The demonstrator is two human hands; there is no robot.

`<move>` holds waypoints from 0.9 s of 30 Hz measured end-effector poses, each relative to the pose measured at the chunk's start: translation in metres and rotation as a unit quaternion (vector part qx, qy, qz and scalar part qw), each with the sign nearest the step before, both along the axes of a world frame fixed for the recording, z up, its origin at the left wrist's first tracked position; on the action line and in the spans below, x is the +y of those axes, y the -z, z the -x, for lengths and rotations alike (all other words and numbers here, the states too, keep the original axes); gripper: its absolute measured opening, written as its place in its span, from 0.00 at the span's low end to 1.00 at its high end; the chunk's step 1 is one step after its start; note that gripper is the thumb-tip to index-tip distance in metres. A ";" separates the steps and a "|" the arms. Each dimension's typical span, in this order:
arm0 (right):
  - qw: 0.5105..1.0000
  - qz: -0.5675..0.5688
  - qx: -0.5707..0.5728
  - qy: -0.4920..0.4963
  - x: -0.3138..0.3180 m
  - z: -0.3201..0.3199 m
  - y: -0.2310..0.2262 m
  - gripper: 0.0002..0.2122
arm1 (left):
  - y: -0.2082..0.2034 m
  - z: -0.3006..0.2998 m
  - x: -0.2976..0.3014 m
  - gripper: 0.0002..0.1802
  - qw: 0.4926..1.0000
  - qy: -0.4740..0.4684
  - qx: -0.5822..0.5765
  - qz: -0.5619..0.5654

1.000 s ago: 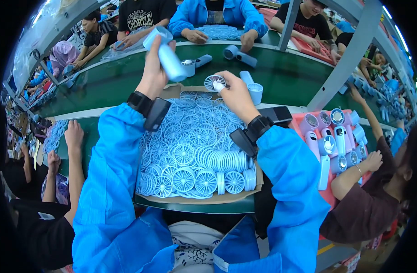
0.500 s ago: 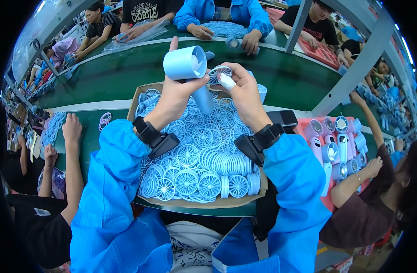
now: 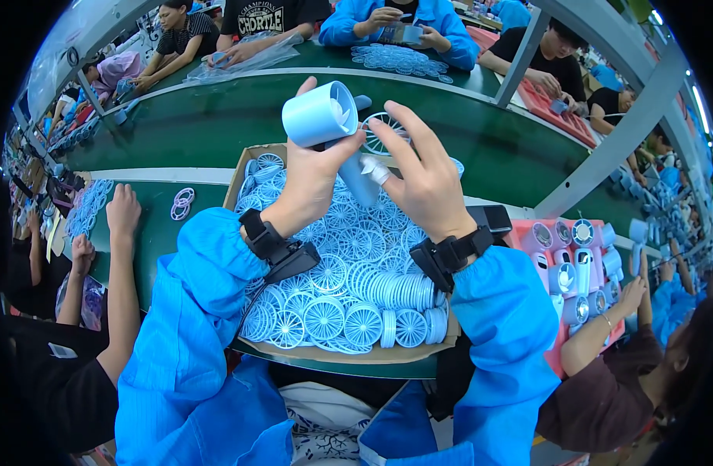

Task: The person assembles handheld fans by picking up a fan body and a fan cover, pressing the cover onto the body, and placing the finished product onto the conveyor belt. This process is repeated multiple times throughout the video.

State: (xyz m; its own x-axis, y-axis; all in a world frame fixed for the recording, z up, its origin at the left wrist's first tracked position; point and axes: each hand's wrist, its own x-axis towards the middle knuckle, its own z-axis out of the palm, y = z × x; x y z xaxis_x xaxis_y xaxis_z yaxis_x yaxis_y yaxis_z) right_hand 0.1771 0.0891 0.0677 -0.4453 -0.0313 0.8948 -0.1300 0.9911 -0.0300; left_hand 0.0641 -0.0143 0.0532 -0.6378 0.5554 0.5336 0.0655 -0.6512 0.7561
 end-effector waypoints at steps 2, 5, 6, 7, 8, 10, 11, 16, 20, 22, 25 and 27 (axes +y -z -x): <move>0.999 -0.031 -0.012 0.007 0.002 0.000 0.003 0.23 | 0.001 -0.001 0.002 0.47 1.000 0.006 -0.021 0.003; 1.000 -0.007 -0.017 0.019 0.003 0.001 0.007 0.23 | 0.002 -0.001 0.003 0.47 0.998 0.016 -0.062 0.010; 1.000 0.005 -0.020 0.023 0.003 0.001 0.007 0.23 | 0.003 -0.001 0.004 0.44 0.997 0.029 -0.076 0.013; 1.000 0.005 -0.020 0.024 0.003 0.001 0.007 0.23 | 0.004 0.000 0.004 0.41 0.995 0.042 -0.089 0.016; 0.999 0.011 -0.014 0.033 0.004 0.000 0.005 0.23 | 0.004 0.000 0.004 0.38 0.993 0.055 -0.102 0.018; 0.998 0.023 -0.003 0.053 0.004 -0.002 0.000 0.23 | 0.005 0.006 0.003 0.34 0.982 0.127 -0.133 0.047; 0.998 0.024 -0.003 0.055 0.004 -0.003 -0.002 0.23 | 0.004 0.010 0.002 0.30 0.964 0.198 -0.163 0.074; 0.993 0.099 -0.052 -0.027 -0.003 -0.004 -0.012 0.21 | 0.006 0.005 -0.004 0.17 0.940 0.270 -0.158 0.136; 0.994 0.089 -0.056 -0.028 -0.007 -0.004 -0.013 0.19 | 0.006 0.009 -0.003 0.18 0.934 0.298 -0.143 0.137; 0.993 0.095 -0.054 -0.038 -0.007 -0.005 -0.014 0.19 | 0.006 0.007 -0.004 0.18 0.934 0.296 -0.148 0.137; 0.996 0.074 -0.044 -0.037 -0.006 -0.004 -0.014 0.18 | 0.005 0.005 -0.005 0.18 0.934 0.291 -0.159 0.136; 0.997 0.064 -0.038 -0.037 -0.006 -0.003 -0.013 0.18 | 0.007 0.007 -0.006 0.18 0.931 0.299 -0.158 0.135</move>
State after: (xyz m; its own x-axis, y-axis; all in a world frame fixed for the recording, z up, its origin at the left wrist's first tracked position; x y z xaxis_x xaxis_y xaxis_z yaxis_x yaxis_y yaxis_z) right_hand 0.1805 0.0832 0.0808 -0.5130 0.0455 0.8572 -0.1954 0.9662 -0.1682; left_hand 0.0572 -0.0201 0.0465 -0.2730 0.9483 0.1617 -0.5013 -0.2837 0.8174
